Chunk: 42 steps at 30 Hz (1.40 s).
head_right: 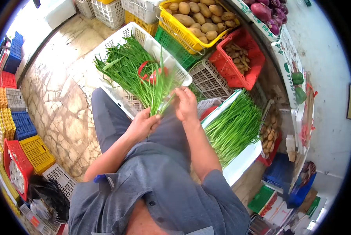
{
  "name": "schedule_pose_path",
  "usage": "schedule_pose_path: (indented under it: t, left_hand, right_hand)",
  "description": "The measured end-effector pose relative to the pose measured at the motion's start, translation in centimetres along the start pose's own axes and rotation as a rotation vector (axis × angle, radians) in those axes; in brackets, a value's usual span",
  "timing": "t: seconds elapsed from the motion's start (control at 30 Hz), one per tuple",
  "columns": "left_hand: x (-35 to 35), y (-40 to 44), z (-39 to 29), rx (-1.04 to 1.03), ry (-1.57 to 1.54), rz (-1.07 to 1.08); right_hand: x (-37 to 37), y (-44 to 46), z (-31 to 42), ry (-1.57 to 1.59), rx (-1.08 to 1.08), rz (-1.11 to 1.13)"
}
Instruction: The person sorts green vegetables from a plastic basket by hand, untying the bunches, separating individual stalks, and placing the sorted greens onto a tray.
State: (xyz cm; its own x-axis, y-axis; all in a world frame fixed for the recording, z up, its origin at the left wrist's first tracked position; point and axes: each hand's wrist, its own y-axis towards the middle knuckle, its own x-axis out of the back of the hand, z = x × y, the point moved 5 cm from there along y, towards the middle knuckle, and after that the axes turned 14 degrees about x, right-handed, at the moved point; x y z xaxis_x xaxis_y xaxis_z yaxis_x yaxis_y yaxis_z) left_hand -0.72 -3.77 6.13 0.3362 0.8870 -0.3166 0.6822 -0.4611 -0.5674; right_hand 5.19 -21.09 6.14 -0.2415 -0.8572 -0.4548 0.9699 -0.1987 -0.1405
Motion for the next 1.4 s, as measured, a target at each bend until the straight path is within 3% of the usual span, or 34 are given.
schedule_pose_path:
  t: [0.13,0.4,0.57,0.7,0.9,1.0,1.13,1.4]
  left_hand:
    - [1.7,-2.0,0.5,-0.030,0.035,-0.035]
    - [7.1,-8.4,1.9,-0.009,0.272,-0.268]
    - [9.8,-12.8,3.7,0.147,0.371,-0.433]
    - [11.1,-15.4,5.8,0.154,0.240,-0.438]
    - [12.0,-18.8,4.6,0.205,0.258,-0.404]
    - [12.3,-19.5,5.1,0.242,0.245,-0.384]
    - [12.9,-19.9,6.7,0.288,0.249,-0.376]
    - [13.3,-20.5,7.8,0.291,0.202,-0.375]
  right_hand:
    - [2.7,2.7,1.2,0.075,0.004,-0.126]
    - [8.6,6.9,2.4,-0.048,0.063,-0.117]
    - [9.1,7.6,0.7,-0.139,0.010,-0.149]
    - [3.7,4.3,-4.8,-0.286,-0.272,0.035]
    - [-5.0,-1.0,-11.7,-0.013,-0.722,0.324]
    - [-7.8,-2.5,-14.7,0.184,-0.826,0.406]
    - [-13.0,-3.8,-13.4,0.194,-0.725,0.434]
    - [-8.5,-1.0,-16.5,0.200,-0.697,0.343]
